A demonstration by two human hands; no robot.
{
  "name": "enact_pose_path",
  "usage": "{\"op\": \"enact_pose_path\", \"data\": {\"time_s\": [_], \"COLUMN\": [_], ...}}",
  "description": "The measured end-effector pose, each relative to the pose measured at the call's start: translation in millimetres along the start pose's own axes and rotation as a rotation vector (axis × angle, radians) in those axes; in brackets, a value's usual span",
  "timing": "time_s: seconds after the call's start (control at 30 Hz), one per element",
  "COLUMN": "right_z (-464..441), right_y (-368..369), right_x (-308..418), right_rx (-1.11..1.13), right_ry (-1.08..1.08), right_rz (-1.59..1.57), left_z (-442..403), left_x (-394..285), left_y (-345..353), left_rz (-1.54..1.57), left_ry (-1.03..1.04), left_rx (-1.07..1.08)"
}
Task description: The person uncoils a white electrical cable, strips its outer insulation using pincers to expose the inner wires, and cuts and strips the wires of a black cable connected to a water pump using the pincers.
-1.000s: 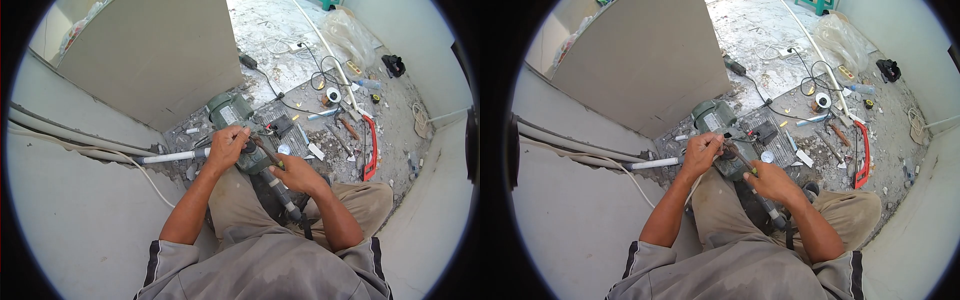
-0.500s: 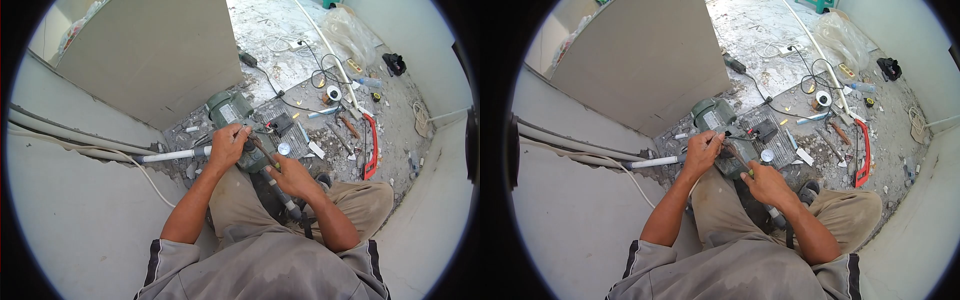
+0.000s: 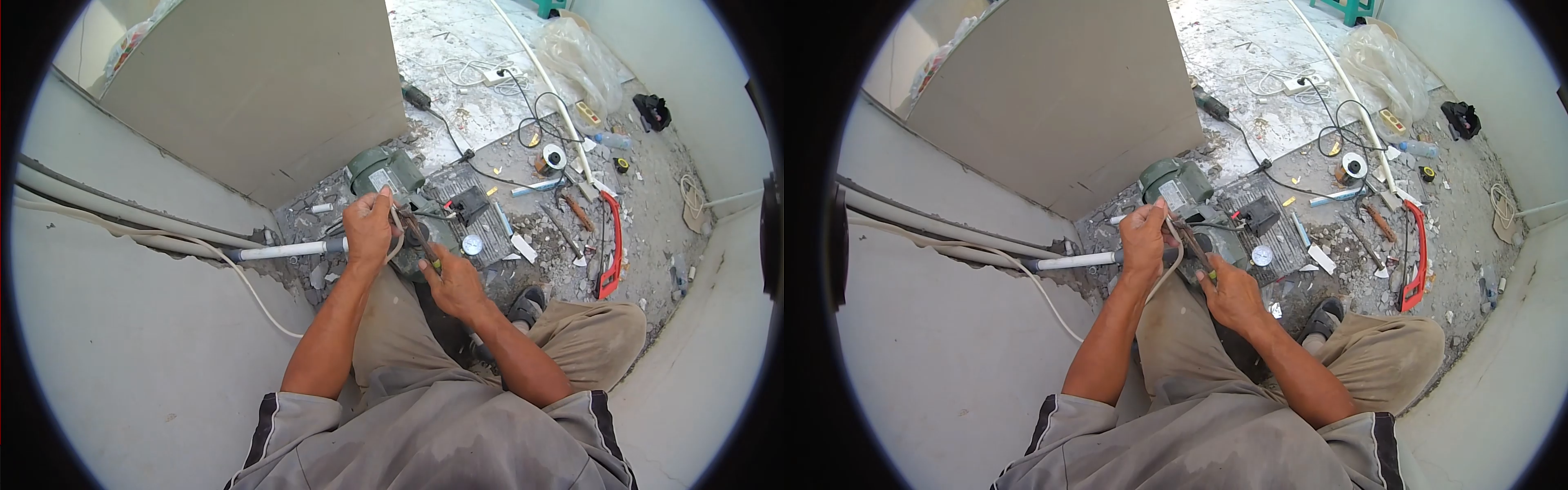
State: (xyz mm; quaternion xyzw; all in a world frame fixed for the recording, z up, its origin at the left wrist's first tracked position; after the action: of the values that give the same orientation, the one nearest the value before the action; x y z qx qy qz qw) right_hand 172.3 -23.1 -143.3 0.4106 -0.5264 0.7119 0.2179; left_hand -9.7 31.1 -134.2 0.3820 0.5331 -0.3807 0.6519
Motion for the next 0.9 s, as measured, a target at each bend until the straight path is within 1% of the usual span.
{"op": "enact_pose_path", "data": {"time_s": [0.1,0.2,0.3,0.4,0.5,0.6,0.7,0.83,0.9], "right_z": [-6,-10,-12,-15,-18,-17,-12,4,8], "right_y": [15,15,-1,-16,-22,-25,-30,-38,-36], "right_x": [-10,-4,18,38,42,42,40,23,12], "right_rx": [-0.059,-0.059,0.081,0.184,0.187,0.151,0.169,0.121,0.112], "right_ry": [-0.078,-0.077,0.033,0.087,0.096,0.111,0.150,0.182,0.179], "right_rz": [-0.030,-0.030,0.063,0.169,0.191,0.211,0.219,0.115,0.045], "left_z": [2,-1,-15,-26,-29,-34,-32,-17,-4], "left_x": [0,3,17,29,32,32,33,23,20], "left_y": [-2,-7,-19,-22,-9,4,11,5,2], "left_rz": [0.155,0.193,0.012,-0.126,0.075,0.155,0.077,0.100,0.181], "left_ry": [-0.070,-0.113,0.005,0.123,-0.016,-0.072,-0.128,-0.108,-0.156], "left_rx": [-0.009,-0.037,-0.039,-0.114,-0.153,-0.136,-0.114,0.226,0.252]}}
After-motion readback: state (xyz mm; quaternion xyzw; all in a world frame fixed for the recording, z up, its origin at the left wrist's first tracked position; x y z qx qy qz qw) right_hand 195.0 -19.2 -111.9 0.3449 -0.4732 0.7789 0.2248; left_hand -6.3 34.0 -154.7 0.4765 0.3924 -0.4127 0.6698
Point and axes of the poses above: each hand's wrist, its own z-axis away from the middle knuckle, its own y-axis out of the palm, x = y × z, the point moved 2 cm from there along -z, towards the middle knuckle
